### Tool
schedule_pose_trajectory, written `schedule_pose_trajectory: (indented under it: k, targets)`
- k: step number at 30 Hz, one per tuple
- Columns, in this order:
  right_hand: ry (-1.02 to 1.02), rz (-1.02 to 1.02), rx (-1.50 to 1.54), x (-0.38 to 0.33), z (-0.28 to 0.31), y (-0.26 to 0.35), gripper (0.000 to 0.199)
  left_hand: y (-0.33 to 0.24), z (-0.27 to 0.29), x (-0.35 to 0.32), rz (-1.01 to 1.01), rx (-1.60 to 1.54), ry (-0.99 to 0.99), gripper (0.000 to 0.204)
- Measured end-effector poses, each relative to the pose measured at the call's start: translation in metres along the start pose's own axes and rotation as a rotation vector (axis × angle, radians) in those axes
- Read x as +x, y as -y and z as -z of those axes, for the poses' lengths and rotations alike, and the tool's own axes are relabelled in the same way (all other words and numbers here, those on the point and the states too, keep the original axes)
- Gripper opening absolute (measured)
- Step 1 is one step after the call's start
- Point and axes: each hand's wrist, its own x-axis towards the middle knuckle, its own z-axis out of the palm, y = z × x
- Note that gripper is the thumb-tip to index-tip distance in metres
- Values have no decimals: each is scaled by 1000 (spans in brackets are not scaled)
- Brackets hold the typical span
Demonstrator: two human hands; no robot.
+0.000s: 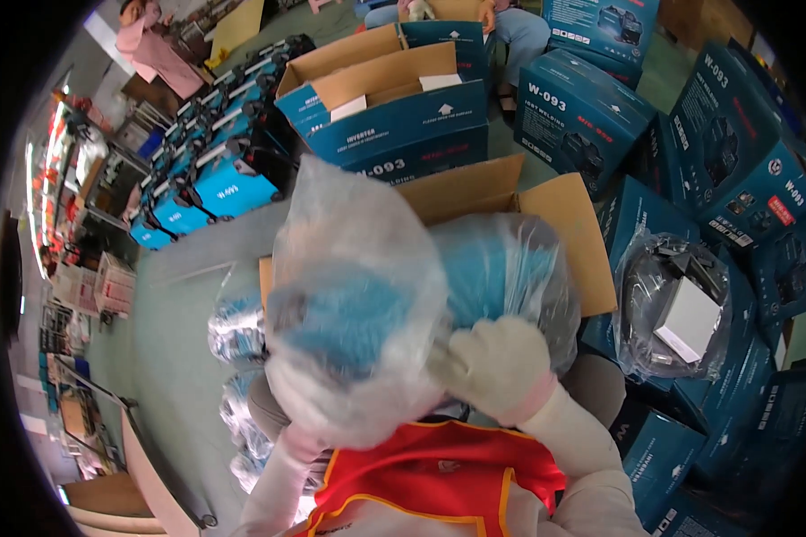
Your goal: The person packs welding equipment into cardboard boxes by hand, placing foam padding, a bagged welding machine, accessory boxes, tools, and coiled cables into each box before stacking the packed boxes.
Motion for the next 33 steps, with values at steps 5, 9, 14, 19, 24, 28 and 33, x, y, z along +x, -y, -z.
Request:
schedule_pose_trajectory:
  k: [5, 9, 14, 19, 24, 28, 33]
  targets:
    - [-63, 101, -7, -16, 7, 8, 16, -103, -12, -12, -22, 249, -127, 27]
    - [-54, 120, 42, -32, 3, 13, 16, -197, -65, 40, -509, 775, -350, 35]
    - [-135, 157, 43, -47, 0, 19, 19, -224, -110, 189, -327, 1235, -86, 46]
    - [-160, 107, 86, -60, 0, 29, 22, -180, -83, 271, -159, 1435, 10, 60]
    - [-214, 132, 156, -61, 6, 28, 33, -181, -71, 306, 23, 1577, 113, 59]
    - [-125, 63, 225, -78, 1, 42, 44, -170, -20, 336, 88, 1841, 497, 53]
    - [-177, 116, 120, -75, -2, 31, 33, -187, -63, 325, 362, 1319, 297, 45]
